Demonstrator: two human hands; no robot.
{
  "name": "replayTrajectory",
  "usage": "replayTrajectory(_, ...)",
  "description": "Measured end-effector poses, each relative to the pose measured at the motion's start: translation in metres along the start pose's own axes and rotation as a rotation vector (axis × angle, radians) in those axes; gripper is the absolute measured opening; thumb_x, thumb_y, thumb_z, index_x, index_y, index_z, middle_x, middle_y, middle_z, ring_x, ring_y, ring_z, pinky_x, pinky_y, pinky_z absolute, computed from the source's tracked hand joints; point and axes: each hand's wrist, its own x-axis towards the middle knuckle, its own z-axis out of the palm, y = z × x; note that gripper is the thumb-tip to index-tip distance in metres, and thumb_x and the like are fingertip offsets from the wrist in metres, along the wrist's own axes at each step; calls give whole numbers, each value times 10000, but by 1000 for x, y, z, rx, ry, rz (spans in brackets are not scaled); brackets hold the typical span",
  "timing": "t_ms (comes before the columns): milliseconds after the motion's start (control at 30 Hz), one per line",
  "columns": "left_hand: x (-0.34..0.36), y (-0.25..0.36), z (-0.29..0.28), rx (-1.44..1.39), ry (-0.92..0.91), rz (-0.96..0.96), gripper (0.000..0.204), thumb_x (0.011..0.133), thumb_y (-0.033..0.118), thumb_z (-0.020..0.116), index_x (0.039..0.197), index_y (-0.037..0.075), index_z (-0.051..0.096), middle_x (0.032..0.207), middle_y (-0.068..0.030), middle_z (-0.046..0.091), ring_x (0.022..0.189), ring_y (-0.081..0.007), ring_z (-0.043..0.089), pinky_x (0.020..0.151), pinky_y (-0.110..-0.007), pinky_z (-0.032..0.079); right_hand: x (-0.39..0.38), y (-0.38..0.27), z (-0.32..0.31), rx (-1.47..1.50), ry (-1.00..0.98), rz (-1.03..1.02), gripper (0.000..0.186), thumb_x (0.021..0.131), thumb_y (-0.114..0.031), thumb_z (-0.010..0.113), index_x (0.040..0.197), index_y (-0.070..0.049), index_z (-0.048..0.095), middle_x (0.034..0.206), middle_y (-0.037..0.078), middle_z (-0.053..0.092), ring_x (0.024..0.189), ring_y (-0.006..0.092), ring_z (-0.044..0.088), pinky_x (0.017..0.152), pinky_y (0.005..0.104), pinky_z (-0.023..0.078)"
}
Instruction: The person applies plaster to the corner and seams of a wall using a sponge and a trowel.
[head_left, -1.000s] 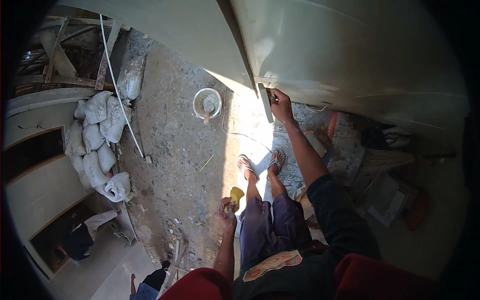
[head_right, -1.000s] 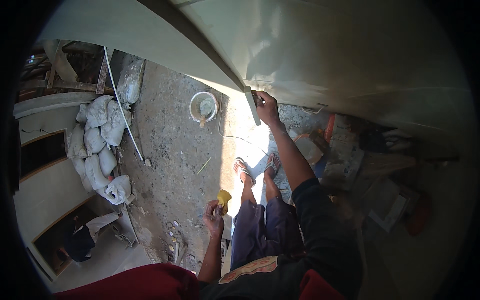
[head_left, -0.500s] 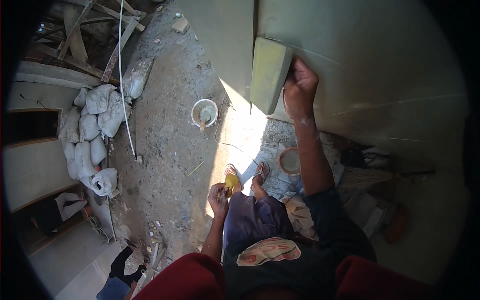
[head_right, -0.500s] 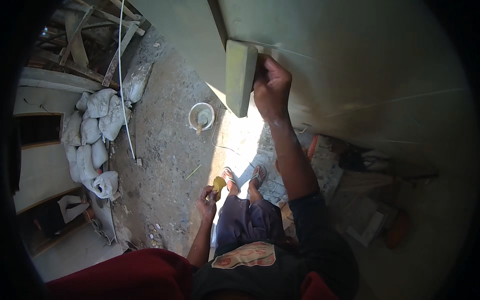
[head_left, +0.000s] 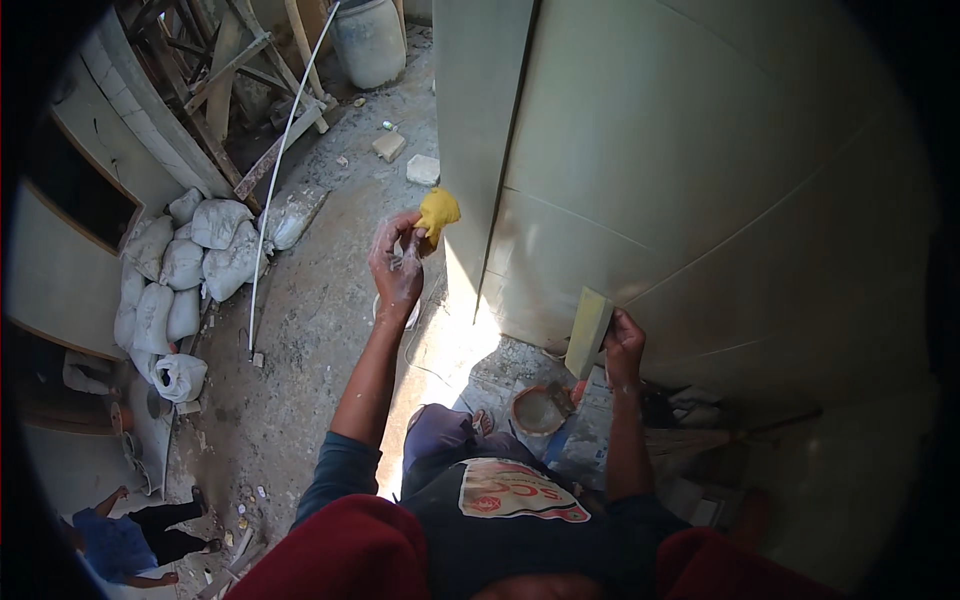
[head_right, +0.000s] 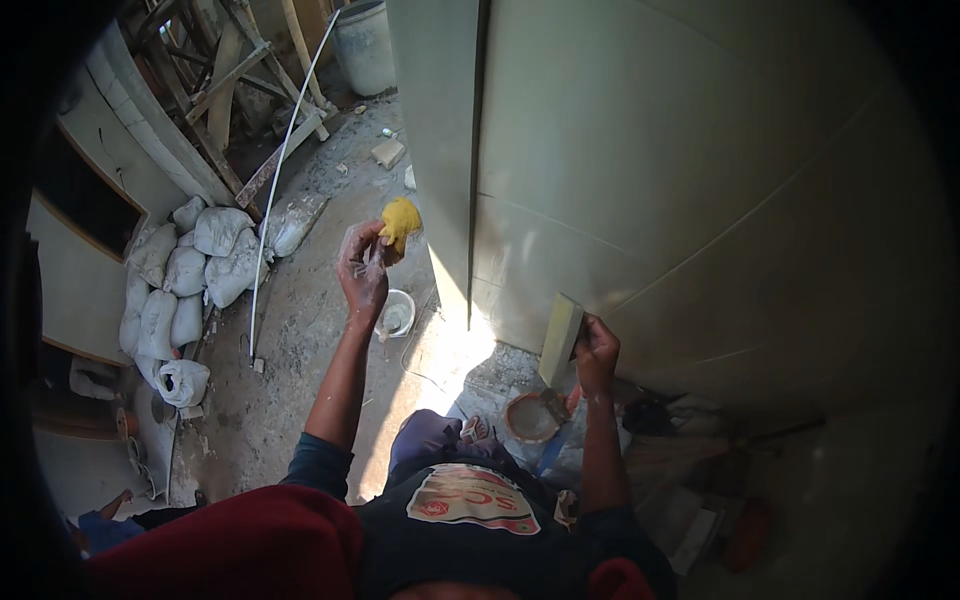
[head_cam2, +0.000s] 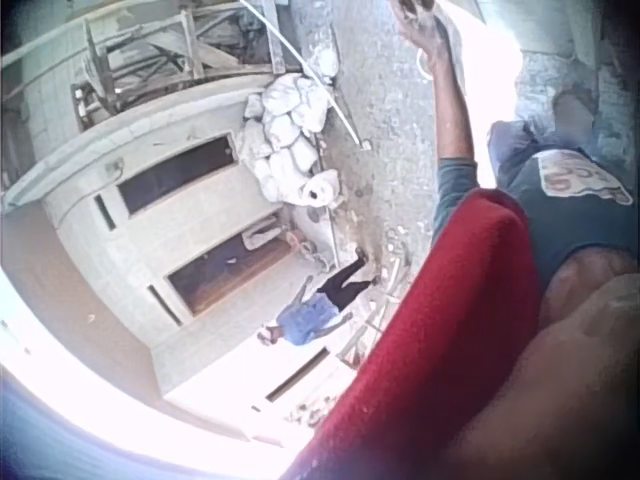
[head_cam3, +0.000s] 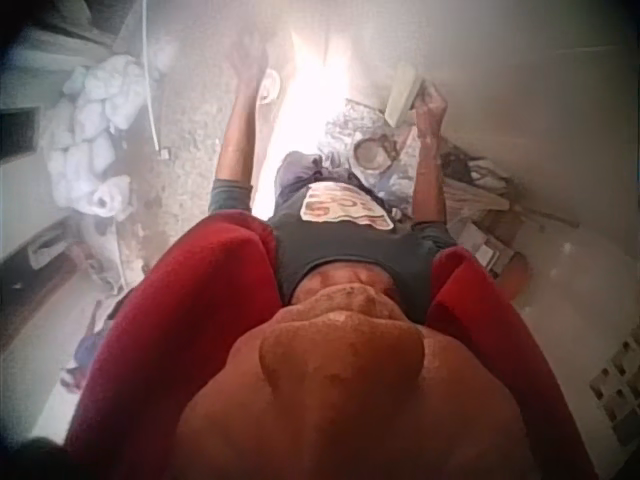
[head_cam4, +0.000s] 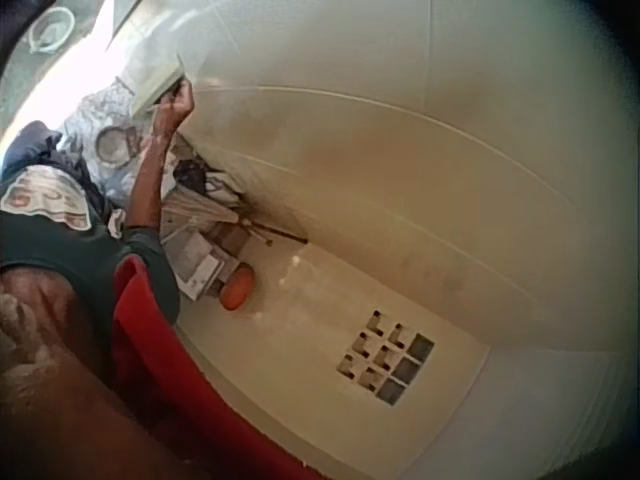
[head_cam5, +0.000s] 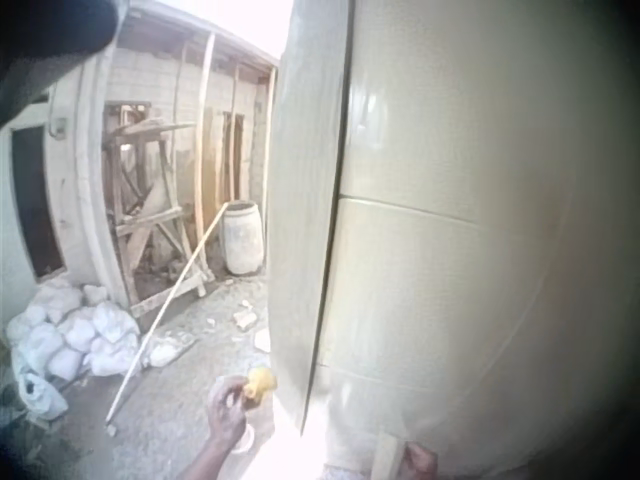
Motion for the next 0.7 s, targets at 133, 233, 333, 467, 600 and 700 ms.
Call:
replayTrajectory(133,130,72,24,-108,108,399,148,875,64,682,1015,18,692,962,-88,674,854,-179,647,781,-312,518,-28,15,-17,-32,32,49,174,986,-78,574,1110,20,648,950,13,661,858,83,602,768,250,479)
replayTrajectory(233,203,119,45,-11,115,593,161,888,49,676,1047,29,691,993,-68,677,896,-145,665,818,-311,540,-35,32,-44,-24,35,86,249,931,-23,603,1172,37,620,1069,49,675,985,118,623,888,274,478)
replayTrajectory(333,222,110,73,201,81,670,197,822,22,700,1013,66,702,923,-89,689,854,-197,681,762,-314,533,-41,32,-51,-19,113,116,263,916,-4,606,1176,36,620,1087,62,679,1007,134,626,906,280,474)
replayTrajectory(467,148,38,102,201,112,683,274,693,-47,686,934,62,614,932,-117,640,860,-323,627,752,-399,498,-53,43,-55,86,219,179,277,891,30,602,1168,28,623,1098,65,678,1028,141,625,923,279,468)
replayTrajectory(600,47,-80,108,302,-91,508,367,639,-81,646,966,73,581,1004,-119,607,918,-345,594,784,-426,496,-24,34,-28,5,67,92,240,938,-24,598,1170,27,623,1045,48,670,929,107,622,831,261,488)
replayTrajectory(700,-17,-151,93,482,-304,239,132,776,72,693,883,69,616,915,-121,626,872,-346,608,761,-440,491,31,-7,31,-66,-47,-98,251,978,-44,571,1213,37,609,1014,53,656,834,82,614,722,246,505)
